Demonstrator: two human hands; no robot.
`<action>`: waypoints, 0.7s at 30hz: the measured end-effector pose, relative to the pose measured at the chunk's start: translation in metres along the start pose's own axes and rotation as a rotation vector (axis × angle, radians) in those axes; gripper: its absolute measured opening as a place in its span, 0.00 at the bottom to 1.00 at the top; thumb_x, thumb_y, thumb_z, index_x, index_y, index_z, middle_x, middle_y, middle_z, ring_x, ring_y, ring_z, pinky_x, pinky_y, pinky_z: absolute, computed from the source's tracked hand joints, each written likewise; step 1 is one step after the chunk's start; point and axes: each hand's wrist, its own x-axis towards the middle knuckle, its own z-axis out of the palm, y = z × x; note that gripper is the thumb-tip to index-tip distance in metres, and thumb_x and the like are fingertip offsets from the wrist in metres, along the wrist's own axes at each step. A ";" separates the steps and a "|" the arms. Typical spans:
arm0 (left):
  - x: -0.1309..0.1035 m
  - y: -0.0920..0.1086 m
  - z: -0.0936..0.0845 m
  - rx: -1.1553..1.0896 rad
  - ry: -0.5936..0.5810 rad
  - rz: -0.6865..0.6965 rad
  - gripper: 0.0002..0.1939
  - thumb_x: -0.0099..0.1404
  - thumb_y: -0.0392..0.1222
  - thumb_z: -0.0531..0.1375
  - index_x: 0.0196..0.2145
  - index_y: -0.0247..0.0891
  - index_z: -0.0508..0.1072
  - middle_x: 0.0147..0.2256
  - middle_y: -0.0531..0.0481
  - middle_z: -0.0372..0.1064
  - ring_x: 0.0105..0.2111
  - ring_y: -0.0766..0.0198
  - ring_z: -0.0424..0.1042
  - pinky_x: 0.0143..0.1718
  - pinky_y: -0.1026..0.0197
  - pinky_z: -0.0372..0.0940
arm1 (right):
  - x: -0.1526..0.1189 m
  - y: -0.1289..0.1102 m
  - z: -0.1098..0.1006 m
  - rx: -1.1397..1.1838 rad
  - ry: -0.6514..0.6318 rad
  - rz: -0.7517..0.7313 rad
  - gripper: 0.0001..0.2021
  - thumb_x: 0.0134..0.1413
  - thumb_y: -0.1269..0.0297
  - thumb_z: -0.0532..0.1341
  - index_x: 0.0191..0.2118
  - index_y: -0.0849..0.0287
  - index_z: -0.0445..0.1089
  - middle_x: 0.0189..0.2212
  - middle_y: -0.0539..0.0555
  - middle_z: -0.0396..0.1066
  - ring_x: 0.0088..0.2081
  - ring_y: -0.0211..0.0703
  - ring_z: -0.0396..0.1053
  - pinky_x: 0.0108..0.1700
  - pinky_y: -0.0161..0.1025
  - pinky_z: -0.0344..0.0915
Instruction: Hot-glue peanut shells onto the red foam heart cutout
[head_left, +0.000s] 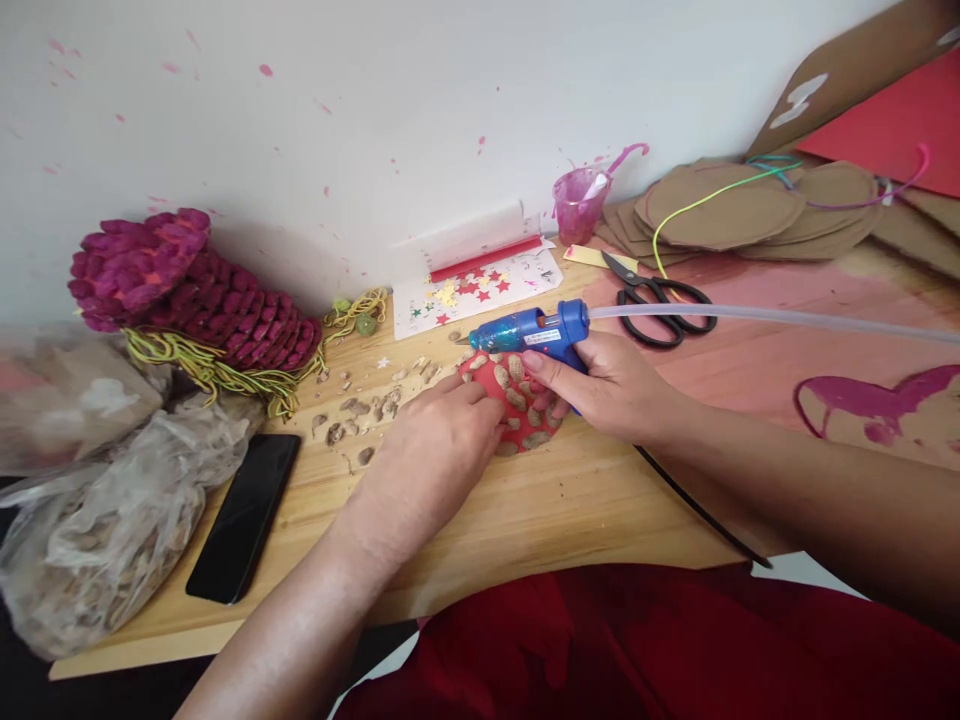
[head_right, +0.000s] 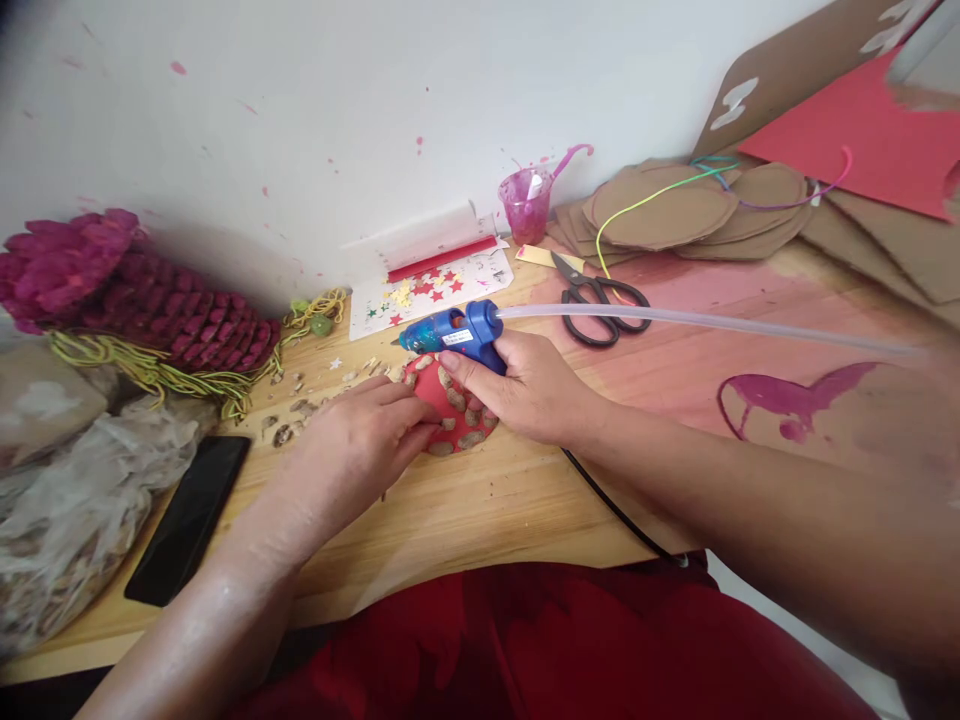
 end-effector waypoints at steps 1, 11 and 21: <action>0.000 0.001 0.000 0.014 -0.004 -0.003 0.07 0.68 0.36 0.57 0.32 0.37 0.73 0.30 0.46 0.69 0.34 0.56 0.69 0.38 0.56 0.65 | 0.000 0.001 0.000 -0.016 0.006 -0.017 0.18 0.62 0.47 0.59 0.32 0.58 0.70 0.24 0.51 0.74 0.25 0.40 0.73 0.25 0.36 0.70; 0.000 0.006 0.001 0.065 -0.030 0.008 0.07 0.68 0.36 0.56 0.34 0.36 0.74 0.32 0.44 0.70 0.36 0.53 0.69 0.40 0.53 0.66 | 0.002 0.003 -0.002 -0.130 0.060 -0.048 0.18 0.62 0.48 0.60 0.32 0.58 0.71 0.24 0.51 0.72 0.26 0.41 0.71 0.27 0.37 0.66; 0.002 0.009 -0.001 0.033 -0.058 -0.009 0.07 0.68 0.34 0.56 0.35 0.36 0.75 0.33 0.43 0.71 0.36 0.53 0.69 0.37 0.54 0.65 | 0.001 0.004 -0.001 -0.128 0.055 -0.037 0.18 0.62 0.47 0.59 0.33 0.58 0.71 0.24 0.51 0.72 0.27 0.42 0.72 0.27 0.38 0.66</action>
